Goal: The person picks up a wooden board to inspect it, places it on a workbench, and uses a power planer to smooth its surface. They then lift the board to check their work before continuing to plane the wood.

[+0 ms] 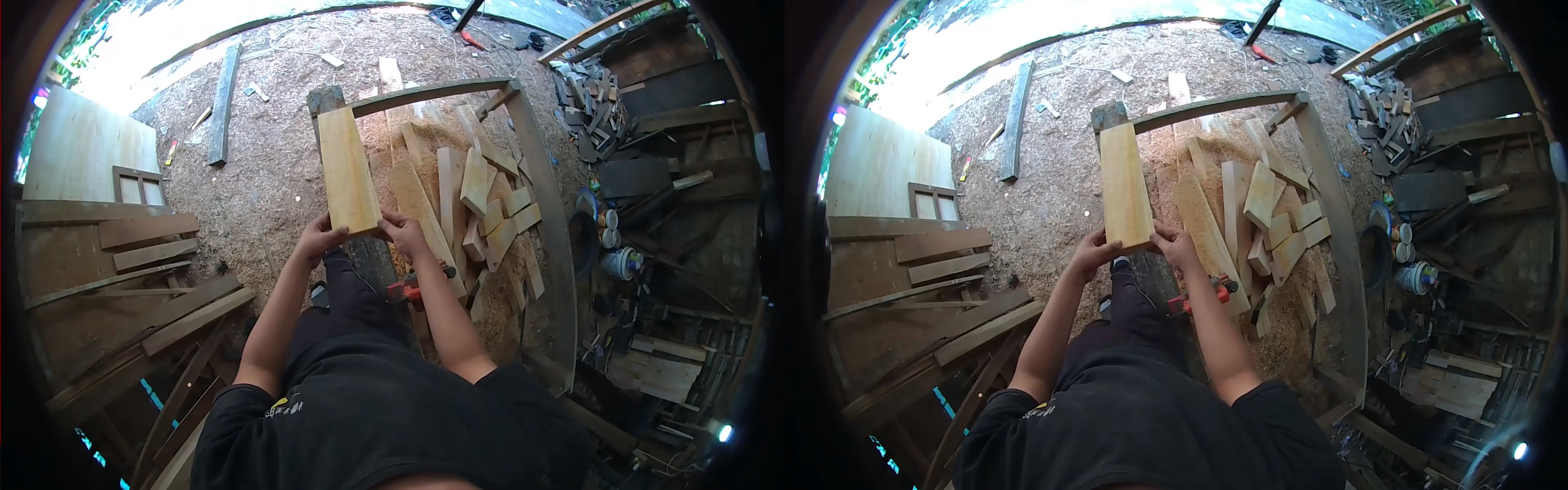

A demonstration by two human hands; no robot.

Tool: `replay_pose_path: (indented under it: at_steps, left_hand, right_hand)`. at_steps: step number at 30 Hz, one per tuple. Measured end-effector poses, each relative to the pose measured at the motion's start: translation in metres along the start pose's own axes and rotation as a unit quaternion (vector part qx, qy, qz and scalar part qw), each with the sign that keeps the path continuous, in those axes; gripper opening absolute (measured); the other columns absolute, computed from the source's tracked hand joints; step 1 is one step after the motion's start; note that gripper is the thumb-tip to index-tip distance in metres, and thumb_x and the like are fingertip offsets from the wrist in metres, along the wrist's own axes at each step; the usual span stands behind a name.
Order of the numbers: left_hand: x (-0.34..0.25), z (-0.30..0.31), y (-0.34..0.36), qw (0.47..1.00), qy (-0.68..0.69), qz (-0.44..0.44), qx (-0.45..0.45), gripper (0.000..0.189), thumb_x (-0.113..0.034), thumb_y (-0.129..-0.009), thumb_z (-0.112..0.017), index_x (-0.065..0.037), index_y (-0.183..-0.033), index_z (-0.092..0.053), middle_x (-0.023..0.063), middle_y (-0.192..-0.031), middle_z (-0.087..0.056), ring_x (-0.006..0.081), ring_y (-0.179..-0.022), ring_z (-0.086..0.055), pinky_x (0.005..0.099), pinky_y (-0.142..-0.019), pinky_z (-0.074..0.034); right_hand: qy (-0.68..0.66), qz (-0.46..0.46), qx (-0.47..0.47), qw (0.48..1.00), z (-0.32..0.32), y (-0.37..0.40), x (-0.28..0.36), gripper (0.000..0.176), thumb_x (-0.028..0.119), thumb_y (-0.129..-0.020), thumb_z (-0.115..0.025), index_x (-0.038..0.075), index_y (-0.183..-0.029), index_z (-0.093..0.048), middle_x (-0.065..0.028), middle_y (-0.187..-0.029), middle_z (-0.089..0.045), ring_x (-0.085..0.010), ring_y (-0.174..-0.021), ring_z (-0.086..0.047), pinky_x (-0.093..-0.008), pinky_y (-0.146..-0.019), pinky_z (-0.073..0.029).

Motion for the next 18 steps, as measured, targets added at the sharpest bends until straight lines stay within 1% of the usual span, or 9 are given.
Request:
replay_pose_path:
  at_steps: [2, 4, 5, 8, 10, 12, 14, 17, 18]
  left_hand:
    - [0.022, 0.006, 0.009, 0.998, -0.045, -0.013, -0.032, 0.074, -0.016, -0.088, -0.082, -0.006, -0.152, -0.046, 0.0092, -0.132, -0.063, 0.0203, -0.113, -0.067, 0.0347, -0.094, -0.057]
    - [0.033, 0.009, 0.021, 0.991, -0.108, -0.015, -0.072, 0.08, -0.013, -0.084, -0.085, -0.009, -0.154, -0.046, 0.0105, -0.13, -0.064, 0.0206, -0.111, -0.066, 0.036, -0.092, -0.057]
    - [0.039, 0.01, 0.023, 0.991, -0.106, -0.016, -0.075, 0.08, -0.013, -0.084, -0.085, -0.009, -0.154, -0.046, 0.0105, -0.13, -0.064, 0.0206, -0.111, -0.066, 0.036, -0.092, -0.057]
    - [0.068, 0.016, 0.018, 0.991, -0.098, -0.021, -0.088, 0.093, -0.01, -0.08, -0.087, -0.008, -0.159, -0.038, 0.0137, -0.135, -0.065, 0.0223, -0.124, -0.061, 0.0372, -0.107, -0.048]
    - [0.066, 0.01, 0.017, 0.988, -0.114, -0.031, -0.1, 0.093, -0.009, -0.08, -0.087, -0.008, -0.159, -0.038, 0.0137, -0.135, -0.065, 0.0222, -0.124, -0.061, 0.0369, -0.106, -0.048]
    - [0.069, 0.009, 0.011, 0.984, -0.131, -0.041, -0.111, 0.093, -0.008, -0.08, -0.087, -0.008, -0.159, -0.038, 0.0137, -0.135, -0.065, 0.0221, -0.125, -0.061, 0.0366, -0.105, -0.049]
    - [0.078, 0.013, -0.006, 0.987, -0.076, -0.091, -0.106, 0.091, -0.009, -0.08, -0.087, -0.008, -0.158, -0.04, 0.0135, -0.13, -0.068, 0.0219, -0.121, -0.062, 0.0366, -0.103, -0.051]
    - [0.063, 0.027, -0.033, 0.986, -0.117, -0.05, -0.109, 0.089, -0.008, -0.079, -0.086, -0.007, -0.157, -0.042, 0.0124, -0.122, -0.07, 0.0216, -0.115, -0.065, 0.0367, -0.099, -0.053]
    - [0.049, 0.027, -0.033, 0.987, -0.133, 0.003, -0.085, 0.076, -0.004, -0.081, -0.085, -0.008, -0.149, -0.052, 0.0099, -0.129, -0.067, 0.0209, -0.118, -0.062, 0.037, -0.103, -0.05]
  right_hand:
    - [0.049, 0.013, -0.009, 0.999, 0.003, 0.001, -0.021, 0.042, -0.004, -0.097, -0.064, -0.003, -0.139, -0.06, -0.0111, -0.129, -0.069, -0.0197, -0.112, -0.069, -0.0368, -0.096, -0.06]
    - [0.018, -0.014, -0.02, 1.0, 0.008, 0.004, -0.059, 0.043, -0.004, -0.097, -0.064, -0.003, -0.139, -0.06, -0.0115, -0.128, -0.069, -0.0206, -0.112, -0.069, -0.0378, -0.095, -0.06]
    - [-0.013, -0.037, -0.038, 0.999, 0.009, 0.007, -0.068, 0.043, -0.005, -0.096, -0.064, -0.003, -0.139, -0.06, -0.012, -0.128, -0.069, -0.0215, -0.113, -0.069, -0.0388, -0.095, -0.061]
    - [-0.026, -0.07, -0.056, 0.996, 0.006, 0.016, -0.067, 0.044, -0.005, -0.096, -0.065, -0.003, -0.139, -0.06, -0.0132, -0.13, -0.068, -0.0225, -0.114, -0.069, -0.0396, -0.097, -0.06]
    - [-0.034, -0.075, -0.066, 0.994, 0.011, 0.012, -0.071, 0.044, -0.005, -0.095, -0.065, -0.002, -0.139, -0.06, -0.0137, -0.131, -0.068, -0.0226, -0.114, -0.069, -0.0397, -0.097, -0.06]
    - [-0.019, -0.079, -0.065, 0.995, 0.018, 0.004, -0.07, 0.048, -0.005, -0.096, -0.064, -0.005, -0.143, -0.055, -0.0156, -0.133, -0.067, -0.0212, -0.111, -0.07, -0.0349, -0.094, -0.06]
    - [0.019, -0.057, -0.058, 0.996, 0.034, -0.021, -0.084, 0.047, -0.007, -0.095, -0.063, -0.005, -0.142, -0.056, -0.016, -0.134, -0.066, -0.0226, -0.113, -0.069, -0.0371, -0.096, -0.06]
    - [0.098, -0.024, -0.068, 0.992, 0.033, -0.046, -0.073, 0.049, -0.009, -0.095, -0.062, -0.004, -0.143, -0.055, -0.0168, -0.136, -0.064, -0.0238, -0.118, -0.067, -0.0384, -0.099, -0.058]
    - [0.09, -0.049, -0.061, 0.993, 0.036, -0.054, -0.073, 0.049, -0.008, -0.095, -0.062, -0.004, -0.143, -0.055, -0.0162, -0.137, -0.064, -0.0238, -0.119, -0.066, -0.0376, -0.1, -0.057]
Point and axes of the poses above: each hand's wrist, its own y-axis away from the middle knuckle, its own z-axis out of the back of the hand, x = y × z, the point moved 1 cm from there along -y, towards the middle knuckle
